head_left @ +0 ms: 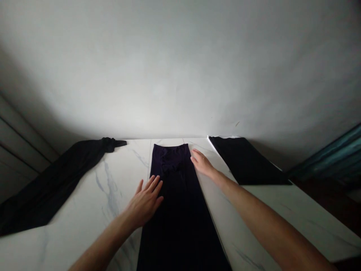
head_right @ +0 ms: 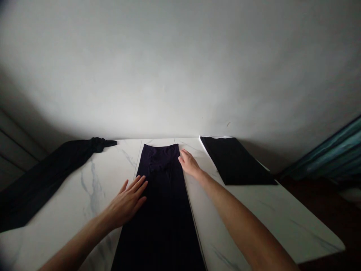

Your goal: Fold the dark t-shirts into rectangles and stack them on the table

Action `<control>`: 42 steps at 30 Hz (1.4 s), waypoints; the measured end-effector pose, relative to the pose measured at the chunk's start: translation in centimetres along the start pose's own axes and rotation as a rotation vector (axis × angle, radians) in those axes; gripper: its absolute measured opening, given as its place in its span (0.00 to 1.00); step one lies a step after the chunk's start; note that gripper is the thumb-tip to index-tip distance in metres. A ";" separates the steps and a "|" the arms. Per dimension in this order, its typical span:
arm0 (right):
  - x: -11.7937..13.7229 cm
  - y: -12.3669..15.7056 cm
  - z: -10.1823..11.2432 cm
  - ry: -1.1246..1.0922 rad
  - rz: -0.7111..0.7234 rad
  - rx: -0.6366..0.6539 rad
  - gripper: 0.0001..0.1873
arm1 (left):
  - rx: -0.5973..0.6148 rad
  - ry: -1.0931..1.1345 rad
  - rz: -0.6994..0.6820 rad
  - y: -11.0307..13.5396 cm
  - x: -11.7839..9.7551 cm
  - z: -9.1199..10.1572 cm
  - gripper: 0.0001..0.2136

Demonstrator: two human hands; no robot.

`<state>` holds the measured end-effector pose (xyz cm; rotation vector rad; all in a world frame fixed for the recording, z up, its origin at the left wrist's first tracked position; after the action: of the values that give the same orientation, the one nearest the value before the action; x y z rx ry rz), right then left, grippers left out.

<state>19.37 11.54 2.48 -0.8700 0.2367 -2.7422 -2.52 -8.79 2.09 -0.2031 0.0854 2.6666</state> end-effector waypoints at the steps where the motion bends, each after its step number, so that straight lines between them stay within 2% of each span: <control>1: 1.0 1.9 -0.3 0.057 0.088 0.045 0.27 | 0.006 0.006 -0.005 0.9 -0.6 -0.5 0.27; 3: 2.3 5.6 -0.8 0.188 0.203 0.147 0.29 | 0.022 0.015 -0.012 2.1 -1.6 -1.1 0.28; 5: 2.3 8.1 -0.6 0.300 0.187 0.216 0.29 | 0.040 0.019 -0.011 2.6 -2.1 -1.2 0.28; 8: 2.3 10.0 0.7 0.392 0.107 0.223 0.28 | 0.048 0.009 -0.012 3.0 -2.4 -1.1 0.28; 10: 3.1 10.9 1.3 0.386 0.103 0.206 0.28 | 0.048 0.000 -0.011 3.4 -2.6 -1.1 0.29; 15: 5.1 14.2 0.0 0.315 0.154 0.261 0.31 | 0.074 -0.044 0.016 3.6 -3.0 -0.9 0.29; 18: 4.7 15.2 -0.6 0.297 0.099 0.267 0.31 | 0.002 -0.083 -0.029 1.0 -3.9 0.8 0.27; 22: 4.3 15.2 -0.6 0.304 0.076 0.262 0.31 | -0.102 -0.101 -0.195 -5.5 -5.5 3.3 0.25; 24: 4.3 15.1 -0.5 0.307 0.074 0.271 0.32 | -0.090 -0.128 -0.240 -8.5 -5.4 3.6 0.24; 26: 4.4 15.1 -0.3 0.308 0.067 0.279 0.32 | -0.057 -0.172 -0.264 -10.4 -5.0 3.4 0.20; 30: 4.7 15.2 0.0 0.301 0.062 0.279 0.33 | -0.064 -0.222 -0.276 -11.3 -4.3 3.3 0.12; 34: 4.8 15.2 0.1 0.285 0.059 0.277 0.33 | -0.107 -0.244 -0.286 -11.3 -4.2 3.5 0.12; 42: 4.7 15.2 0.0 0.270 0.082 0.254 0.32 | -0.138 -0.282 -0.412 -12.2 -4.1 3.0 0.10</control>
<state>18.61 -4.35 1.52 -0.4158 -0.0279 -2.7274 6.22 0.53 5.43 0.1052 -0.2085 2.2627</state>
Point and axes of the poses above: each hand's wrist, its own y-axis away from the middle knuckle, its own z-axis out of the back of the hand, x = y × z, the point moved 9 cm from there along -y, towards the middle knuckle, and after that the axes turned 10 degrees about -z, right-handed, at the moved point
